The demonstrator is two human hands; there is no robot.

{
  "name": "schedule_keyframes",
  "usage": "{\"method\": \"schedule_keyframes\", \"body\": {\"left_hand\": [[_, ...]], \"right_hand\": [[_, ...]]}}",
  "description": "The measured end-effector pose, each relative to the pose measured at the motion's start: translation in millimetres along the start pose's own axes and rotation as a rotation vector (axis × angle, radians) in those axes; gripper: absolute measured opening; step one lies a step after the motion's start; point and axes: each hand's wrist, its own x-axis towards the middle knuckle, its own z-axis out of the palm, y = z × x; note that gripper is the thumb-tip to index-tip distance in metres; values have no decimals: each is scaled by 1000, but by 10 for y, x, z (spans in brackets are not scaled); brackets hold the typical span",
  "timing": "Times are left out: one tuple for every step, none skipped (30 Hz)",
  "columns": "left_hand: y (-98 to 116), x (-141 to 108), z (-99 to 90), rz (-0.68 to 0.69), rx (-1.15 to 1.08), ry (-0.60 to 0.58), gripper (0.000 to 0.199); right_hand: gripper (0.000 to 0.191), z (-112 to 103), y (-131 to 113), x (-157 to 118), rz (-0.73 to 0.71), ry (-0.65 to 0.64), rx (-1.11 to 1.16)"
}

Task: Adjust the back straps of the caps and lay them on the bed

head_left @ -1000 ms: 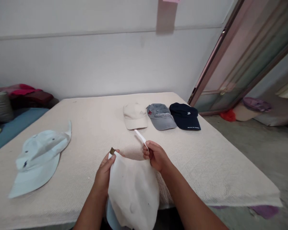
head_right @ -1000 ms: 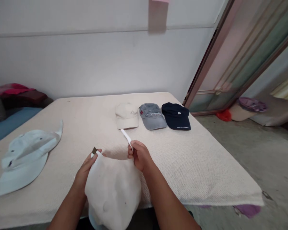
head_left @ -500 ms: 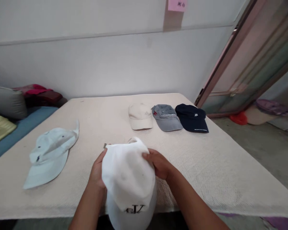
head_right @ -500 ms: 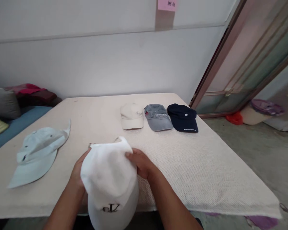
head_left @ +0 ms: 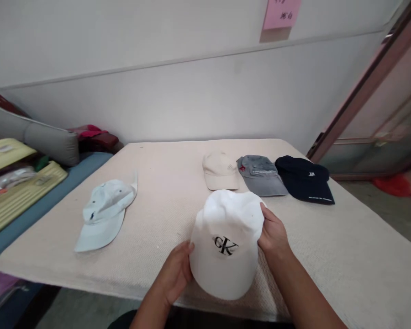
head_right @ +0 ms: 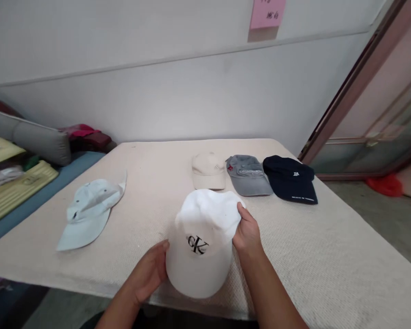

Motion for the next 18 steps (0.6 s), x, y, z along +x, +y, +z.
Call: {"method": "schedule_keyframes", "body": {"left_hand": [[-43, -14, -20, -3, -15, 7, 32], [-80, -21, -39, 2, -29, 24, 34], [-103, -24, -57, 17, -42, 52, 36], [-105, -24, -74, 46, -52, 92, 37], [-81, -22, -91, 87, -57, 134, 36], [-25, -21, -108, 138, -56, 174, 36], [61, -22, -128, 194, -52, 210, 35], [179, -24, -153, 256, -46, 239, 35], [323, -27, -184, 320, -41, 267, 36], [492, -31, -225, 382, -38, 290, 35], [680, -36, -277, 440, -41, 311, 34], [881, -41, -341, 510, -46, 338, 33], [1091, -46, -420, 570, -54, 344, 31], [1304, -51, -512, 632, -55, 359, 30], [1514, -57, -616, 701, -51, 381, 30], [1713, -67, -730, 750, -44, 395, 29], [1896, -80, -851, 767, -41, 437, 28], [2057, -97, -975, 749, -35, 507, 27]], "right_hand": [[33, 5, 6, 15, -9, 0, 2], [33, 16, 20, 27, -14, 2, 0], [32, 32, 41, 37, -16, 6, -7], [31, 50, 68, 42, -15, 9, -15], [29, 69, 99, 43, -9, 9, -22], [26, 85, 132, 40, 9, 4, -28], [24, 99, 164, 32, 36, -2, -36], [24, 109, 195, 21, 70, -9, -47], [24, 115, 222, 7, 107, -18, -63], [25, 117, 246, -8, 144, -29, -84], [26, 118, 266, -23, 171, -41, -106], [26, 116, 282, -37, 190, -56, -125], [26, 114, 297, -49, 200, -72, -139], [25, 113, 309, -59, 208, -87, -151], [24, 112, 321, -65, 212, -95, -162], [22, 112, 333, -70, 211, -96, -170], [20, 113, 346, -73, 210, -91, -175], [18, 116, 360, -75, 210, -85, -176]]}}
